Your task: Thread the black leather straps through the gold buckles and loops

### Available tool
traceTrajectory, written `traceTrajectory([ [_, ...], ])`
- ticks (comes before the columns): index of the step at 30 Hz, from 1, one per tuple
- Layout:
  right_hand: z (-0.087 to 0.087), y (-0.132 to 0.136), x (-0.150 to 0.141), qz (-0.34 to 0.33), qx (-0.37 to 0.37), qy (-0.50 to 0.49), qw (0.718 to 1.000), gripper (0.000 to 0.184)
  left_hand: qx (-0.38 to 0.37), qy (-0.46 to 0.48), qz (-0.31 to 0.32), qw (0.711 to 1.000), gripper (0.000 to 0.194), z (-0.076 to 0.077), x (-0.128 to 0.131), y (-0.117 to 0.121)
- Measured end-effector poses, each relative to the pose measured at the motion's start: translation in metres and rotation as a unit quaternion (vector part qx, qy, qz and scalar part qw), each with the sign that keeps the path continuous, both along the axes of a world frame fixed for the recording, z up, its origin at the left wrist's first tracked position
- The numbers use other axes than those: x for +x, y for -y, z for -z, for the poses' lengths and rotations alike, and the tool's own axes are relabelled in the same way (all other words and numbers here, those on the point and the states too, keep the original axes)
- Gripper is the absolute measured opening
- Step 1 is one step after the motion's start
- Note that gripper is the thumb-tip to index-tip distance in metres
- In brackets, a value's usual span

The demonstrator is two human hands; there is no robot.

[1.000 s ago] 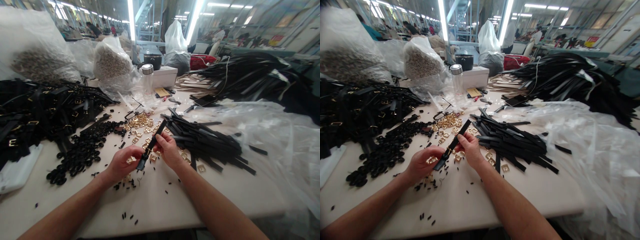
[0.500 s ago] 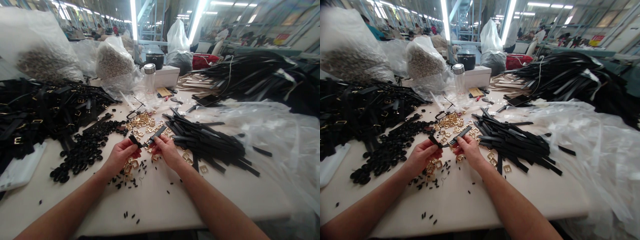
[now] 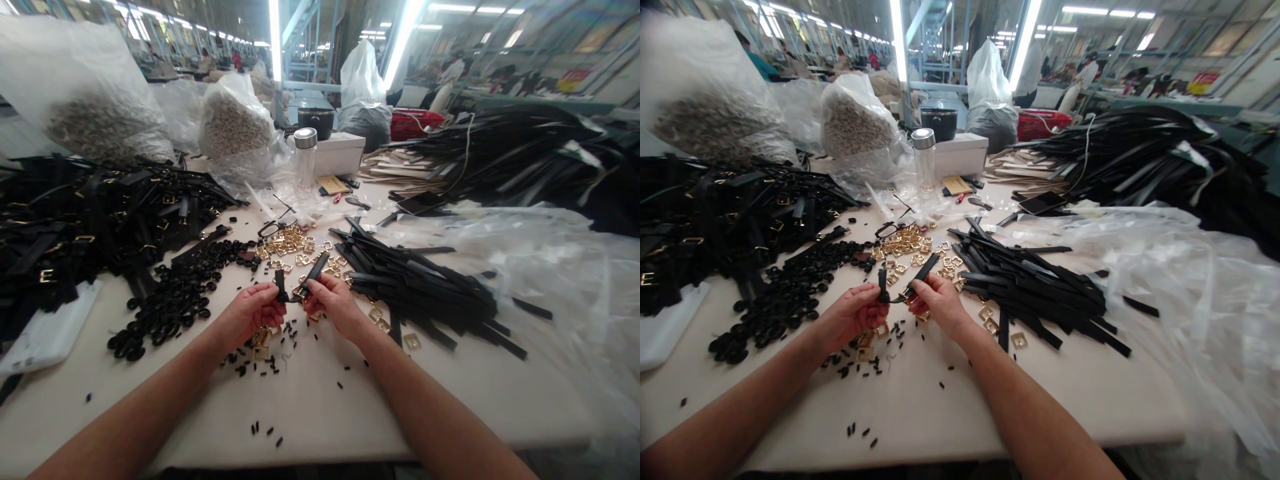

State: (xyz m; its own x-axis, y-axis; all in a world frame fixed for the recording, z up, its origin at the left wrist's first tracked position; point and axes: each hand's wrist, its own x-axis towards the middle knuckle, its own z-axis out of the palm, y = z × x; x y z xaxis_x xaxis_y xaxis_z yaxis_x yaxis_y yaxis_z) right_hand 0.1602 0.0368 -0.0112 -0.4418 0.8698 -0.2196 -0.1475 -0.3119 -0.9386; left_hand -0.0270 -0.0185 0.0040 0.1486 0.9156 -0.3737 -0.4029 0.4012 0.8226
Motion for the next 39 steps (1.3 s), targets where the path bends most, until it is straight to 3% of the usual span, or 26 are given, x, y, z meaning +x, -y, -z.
traceTrajectory([
  [5,0.002,0.001,-0.002,-0.01,0.018,0.016,1.0,0.037,-0.008,-0.007,0.039,0.999,0.035,0.0,0.001,0.001],
  [9,0.001,0.0,0.002,0.002,0.084,0.093,0.992,0.035,0.018,-0.051,0.006,0.999,0.032,-0.001,0.003,0.002],
  [11,-0.004,-0.002,0.008,0.027,0.192,0.204,0.96,0.037,0.052,-0.104,-0.01,0.993,0.031,-0.001,0.004,0.003],
  [14,-0.015,-0.002,0.018,0.084,0.347,0.32,0.878,0.043,0.108,-0.202,-0.009,0.973,0.028,-0.002,0.005,0.005],
  [16,-0.021,0.001,0.022,0.078,0.407,0.292,0.862,0.036,0.147,-0.26,0.004,0.954,0.026,-0.003,0.006,0.007],
  [19,-0.023,0.009,0.02,0.009,0.46,0.211,0.863,0.023,0.219,-0.353,0.024,0.909,0.022,-0.005,0.007,0.008],
  [21,-0.021,0.014,0.014,-0.014,0.465,0.196,0.863,0.02,0.26,-0.404,0.029,0.877,0.021,-0.007,0.008,0.008],
  [23,-0.018,0.017,0.008,-0.013,0.456,0.189,0.87,0.018,0.278,-0.416,0.031,0.865,0.02,-0.008,0.009,0.008],
  [26,-0.015,0.019,0.003,0.002,0.446,0.137,0.885,0.014,0.239,-0.348,0.032,0.906,0.019,-0.006,0.01,0.008],
  [29,-0.016,0.019,0.001,0.023,0.447,0.086,0.89,0.01,0.183,-0.273,0.037,0.944,0.029,-0.003,0.011,0.009],
  [34,-0.02,0.022,0.0,0.049,0.448,0.081,0.889,0.011,0.249,-0.303,-0.006,0.92,0.02,0.0,0.014,0.007],
  [36,-0.021,0.023,-0.001,0.052,0.447,0.078,0.89,0.011,0.255,-0.295,-0.025,0.92,0.018,-0.001,0.017,0.006],
  [39,-0.02,0.025,-0.002,0.059,0.454,0.078,0.886,0.009,0.25,-0.273,-0.004,0.929,0.014,-0.002,0.02,0.006],
])
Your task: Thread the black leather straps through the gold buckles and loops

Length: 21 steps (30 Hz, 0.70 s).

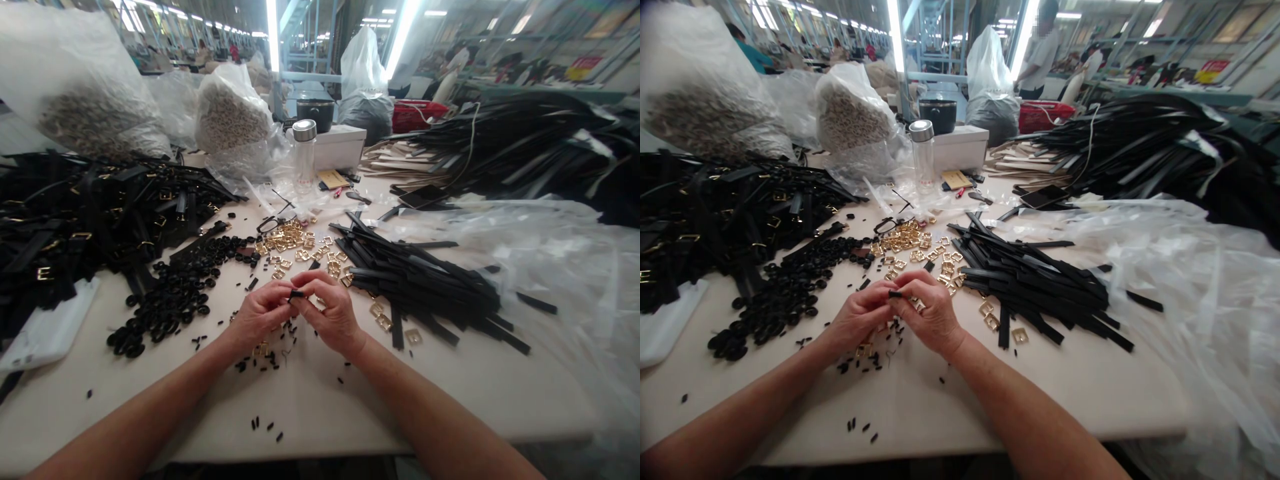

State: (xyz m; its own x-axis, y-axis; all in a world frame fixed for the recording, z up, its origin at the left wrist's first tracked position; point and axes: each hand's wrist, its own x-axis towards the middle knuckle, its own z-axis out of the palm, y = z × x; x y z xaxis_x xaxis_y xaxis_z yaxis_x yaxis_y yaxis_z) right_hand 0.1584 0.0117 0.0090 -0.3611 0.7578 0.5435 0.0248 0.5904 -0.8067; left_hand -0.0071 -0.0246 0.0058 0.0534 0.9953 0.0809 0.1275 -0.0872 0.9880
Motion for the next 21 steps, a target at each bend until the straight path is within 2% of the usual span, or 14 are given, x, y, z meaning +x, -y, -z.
traceTrajectory([
  [3,0.001,0.001,0.0,-0.005,0.017,0.0,1.0,0.01,0.011,-0.035,0.021,0.999,0.014,0.001,0.001,0.0],
  [6,0.0,0.003,0.0,-0.024,0.017,0.0,1.0,0.014,0.054,-0.103,0.03,0.993,0.012,0.003,-0.001,-0.001],
  [11,0.001,0.004,0.0,-0.003,-0.033,0.022,0.999,0.016,0.097,-0.156,0.052,0.982,0.016,0.007,-0.002,-0.002],
  [14,0.002,0.005,0.001,0.014,-0.078,0.023,0.997,0.015,0.106,-0.169,0.054,0.978,0.016,0.008,0.0,-0.003],
  [17,0.005,0.004,0.0,0.013,-0.153,0.003,0.988,0.013,0.118,-0.18,0.053,0.975,0.017,0.009,0.0,-0.003],
  [21,0.009,0.001,-0.002,-0.006,-0.281,-0.04,0.959,0.019,0.126,-0.214,0.056,0.967,0.019,0.013,-0.002,-0.003],
])
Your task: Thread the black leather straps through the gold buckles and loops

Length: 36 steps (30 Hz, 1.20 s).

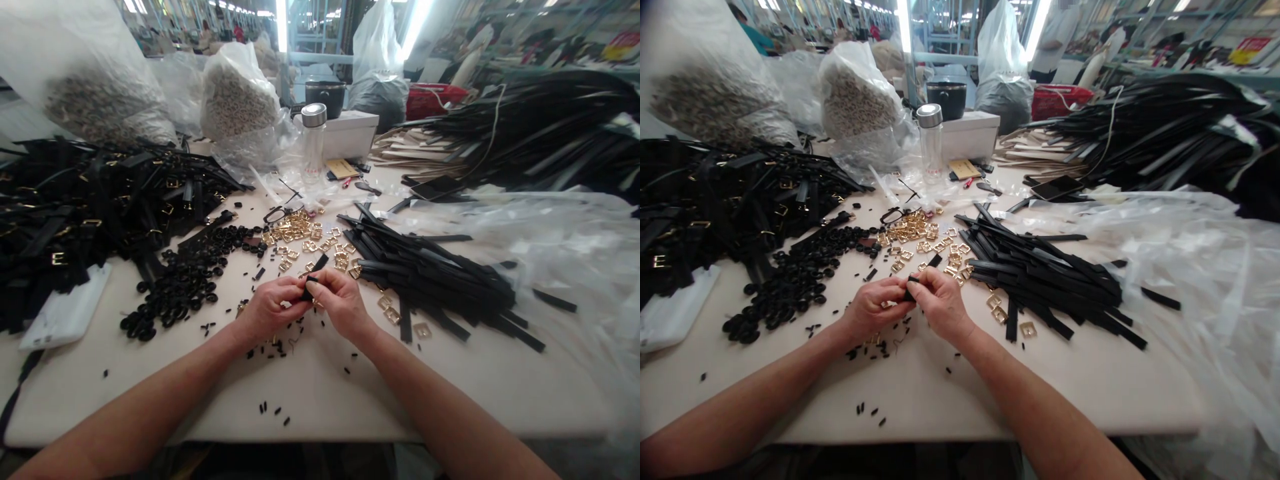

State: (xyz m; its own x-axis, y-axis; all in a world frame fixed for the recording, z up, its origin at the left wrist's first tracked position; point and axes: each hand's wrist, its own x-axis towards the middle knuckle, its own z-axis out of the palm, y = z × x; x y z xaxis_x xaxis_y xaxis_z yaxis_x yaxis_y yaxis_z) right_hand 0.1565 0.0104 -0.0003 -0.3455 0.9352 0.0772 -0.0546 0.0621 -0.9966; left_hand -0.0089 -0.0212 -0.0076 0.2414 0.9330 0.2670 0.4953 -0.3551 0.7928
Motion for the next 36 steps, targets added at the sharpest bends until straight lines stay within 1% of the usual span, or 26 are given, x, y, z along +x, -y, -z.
traceTrajectory([
  [2,0.002,-0.002,-0.001,-0.008,-0.058,-0.018,0.998,0.024,0.001,-0.016,-0.001,1.0,0.021,0.002,-0.001,-0.001],
  [4,0.004,-0.004,-0.003,-0.015,-0.095,-0.035,0.995,0.027,0.003,-0.025,-0.003,1.0,0.021,0.002,-0.002,-0.001],
  [6,0.005,-0.005,-0.003,-0.019,-0.106,-0.038,0.993,0.026,0.012,-0.034,0.0,0.999,0.023,0.001,-0.003,-0.002],
  [7,0.005,-0.005,-0.003,-0.02,-0.1,-0.032,0.994,0.025,0.016,-0.038,0.002,0.999,0.024,0.0,-0.003,-0.002],
  [9,0.003,-0.004,-0.002,-0.014,-0.055,-0.012,0.998,0.022,0.02,-0.041,0.003,0.999,0.029,-0.002,-0.003,-0.002],
  [12,-0.001,-0.001,-0.001,-0.006,0.074,0.013,0.997,0.016,0.021,-0.028,-0.004,0.999,0.032,-0.004,-0.002,0.0],
  [13,-0.002,0.0,-0.001,-0.007,0.105,0.014,0.994,0.015,0.023,-0.022,-0.005,0.999,0.032,-0.005,-0.002,0.0],
  [14,-0.003,0.0,0.0,-0.01,0.117,0.011,0.993,0.014,0.024,-0.016,-0.004,1.0,0.032,-0.005,-0.001,0.0],
  [15,-0.003,0.0,0.0,-0.014,0.108,0.004,0.994,0.015,0.024,-0.013,-0.002,1.0,0.032,-0.004,-0.001,0.001],
  [16,-0.002,0.0,0.0,-0.017,0.082,-0.008,0.996,0.018,0.023,-0.015,0.001,1.0,0.031,-0.004,-0.001,0.001],
  [19,0.001,-0.004,0.0,-0.021,-0.039,-0.056,0.997,0.027,0.015,-0.032,0.012,0.999,0.023,-0.002,-0.001,0.001],
  [21,0.003,-0.007,-0.001,-0.028,-0.107,-0.093,0.99,0.031,0.011,-0.041,0.012,0.999,0.018,-0.002,-0.001,0.0],
  [24,0.002,-0.009,-0.002,-0.044,-0.174,-0.136,0.974,0.036,-0.001,-0.033,0.01,0.999,0.017,-0.005,-0.001,0.0],
  [27,0.001,-0.011,-0.002,-0.046,-0.205,-0.158,0.965,0.039,-0.037,0.007,0.004,0.999,0.015,-0.009,-0.001,0.001],
  [29,0.0,-0.013,-0.001,-0.023,-0.191,-0.162,0.968,0.038,-0.082,0.072,-0.021,0.994,0.018,-0.011,-0.001,0.002],
  [30,0.0,-0.015,0.0,-0.005,-0.177,-0.158,0.972,0.039,-0.112,0.115,-0.037,0.986,0.021,-0.011,-0.001,0.002],
  [32,0.0,-0.019,0.004,0.022,-0.156,-0.137,0.978,0.042,-0.17,0.203,-0.071,0.962,0.028,-0.01,-0.001,0.001],
  [34,0.001,-0.022,0.006,0.004,-0.172,-0.095,0.981,0.046,-0.205,0.264,-0.099,0.937,0.034,-0.009,-0.002,-0.001],
  [36,0.001,-0.023,0.007,-0.037,-0.213,-0.046,0.975,0.047,-0.208,0.297,-0.119,0.924,0.035,-0.007,-0.004,-0.003],
])
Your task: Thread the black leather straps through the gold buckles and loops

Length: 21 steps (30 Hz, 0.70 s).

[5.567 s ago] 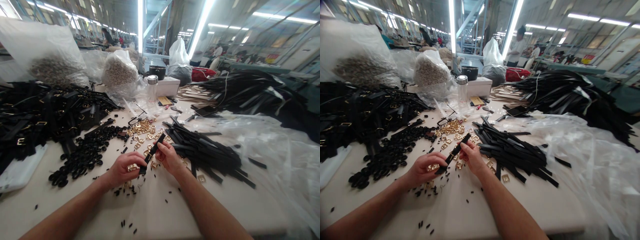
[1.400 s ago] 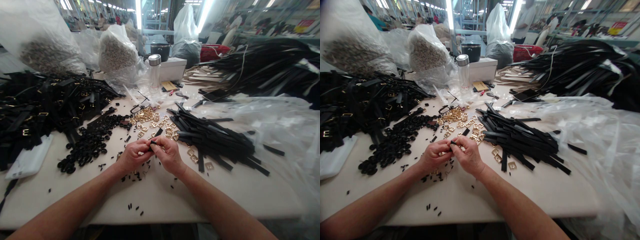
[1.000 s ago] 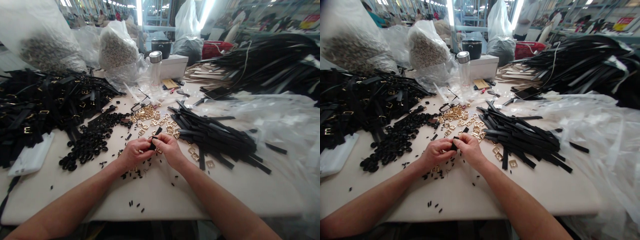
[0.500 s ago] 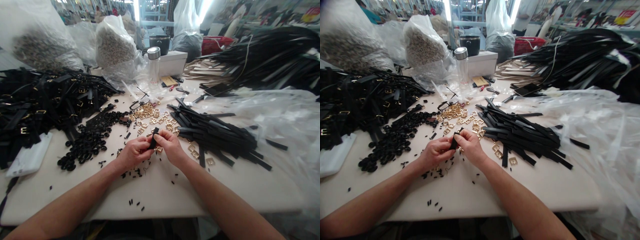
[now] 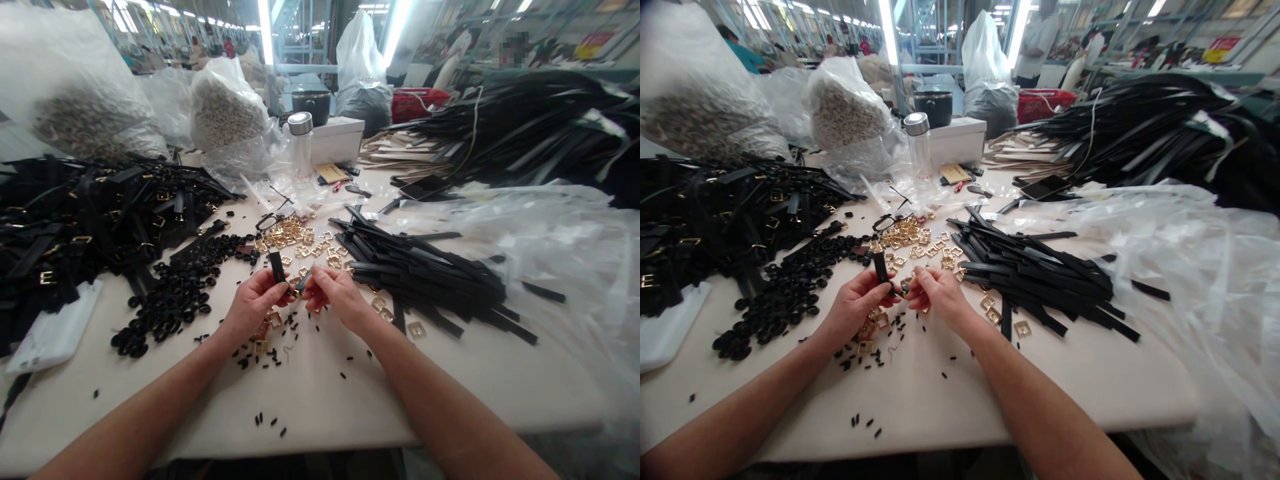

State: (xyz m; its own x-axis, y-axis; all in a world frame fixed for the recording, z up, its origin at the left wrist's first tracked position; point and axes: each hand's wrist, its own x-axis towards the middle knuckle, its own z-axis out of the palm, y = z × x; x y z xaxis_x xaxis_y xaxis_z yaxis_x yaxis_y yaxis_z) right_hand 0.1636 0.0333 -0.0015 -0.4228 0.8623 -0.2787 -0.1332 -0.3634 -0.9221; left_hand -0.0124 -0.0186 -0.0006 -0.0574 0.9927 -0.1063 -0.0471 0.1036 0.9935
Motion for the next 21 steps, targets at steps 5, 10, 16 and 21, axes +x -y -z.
traceTrajectory([
  [5,-0.004,0.002,-0.002,-0.041,-0.061,0.052,0.996,0.036,0.037,0.052,-0.013,0.998,0.027,0.004,-0.004,0.002],
  [10,-0.003,0.003,-0.003,-0.004,-0.053,-0.021,0.998,0.032,0.075,0.013,0.077,0.994,0.026,0.002,-0.001,0.006],
  [16,0.002,0.005,-0.005,0.059,0.066,-0.102,0.991,0.04,0.128,-0.081,0.059,0.987,0.02,-0.005,0.002,0.006],
  [21,0.004,0.007,-0.004,0.051,0.1,-0.145,0.983,0.043,0.101,-0.088,0.022,0.991,0.02,-0.007,0.002,0.005],
])
